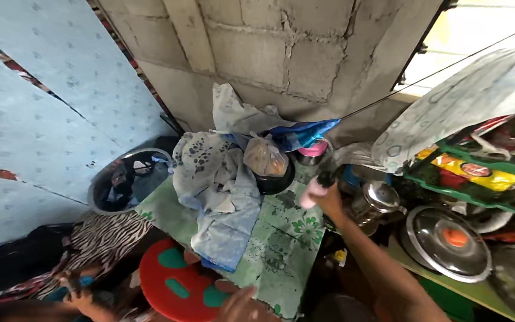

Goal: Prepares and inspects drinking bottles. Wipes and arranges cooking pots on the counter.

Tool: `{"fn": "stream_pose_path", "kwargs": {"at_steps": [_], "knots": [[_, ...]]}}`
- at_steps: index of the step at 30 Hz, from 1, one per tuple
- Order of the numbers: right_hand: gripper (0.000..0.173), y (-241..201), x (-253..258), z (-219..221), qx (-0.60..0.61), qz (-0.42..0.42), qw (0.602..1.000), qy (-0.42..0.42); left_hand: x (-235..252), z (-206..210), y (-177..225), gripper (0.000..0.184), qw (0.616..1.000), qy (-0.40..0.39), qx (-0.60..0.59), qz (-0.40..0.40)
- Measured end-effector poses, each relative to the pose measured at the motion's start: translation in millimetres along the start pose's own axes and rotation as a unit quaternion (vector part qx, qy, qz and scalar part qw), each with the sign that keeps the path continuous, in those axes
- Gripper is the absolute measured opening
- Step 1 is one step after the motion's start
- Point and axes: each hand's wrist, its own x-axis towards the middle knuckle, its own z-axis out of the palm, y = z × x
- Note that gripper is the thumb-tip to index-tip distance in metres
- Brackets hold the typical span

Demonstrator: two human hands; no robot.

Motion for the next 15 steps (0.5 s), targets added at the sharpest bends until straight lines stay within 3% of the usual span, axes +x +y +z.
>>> {"fn": "stream_pose_path", "kwargs": {"at_steps": [2,4,7,9,11,13,15], "knots": [[0.111,-10,-65,-6,0.042,-0.017,0.994,-0.103,46,-5,23,0.047,0.995,0.038,-0.007,0.095],[0.106,-23,-121,-14,0.099,-0.060,0.970,-0.216,90,-12,53,0.066,0.989,0.010,-0.030,0.146],[0.084,-45,-177,-24,0.167,-0.139,0.910,-0.353,138,-13,93,0.093,0.958,-0.174,-0.116,0.194],[0.071,-63,-199,-37,0.194,-0.137,0.884,-0.403,148,-7,112,0.073,0.913,-0.287,-0.199,0.209],[0.075,-60,-214,-41,0.261,-0.136,0.868,-0.400,147,-3,120,0.045,0.864,-0.347,-0.283,0.231],[0.084,-46,-223,-38,0.340,-0.149,0.824,-0.428,141,-1,121,0.033,0.805,-0.365,-0.386,0.264],[0.096,-31,-232,-30,0.358,-0.163,0.794,-0.463,134,-2,120,0.026,0.774,-0.346,-0.447,0.286]]}}
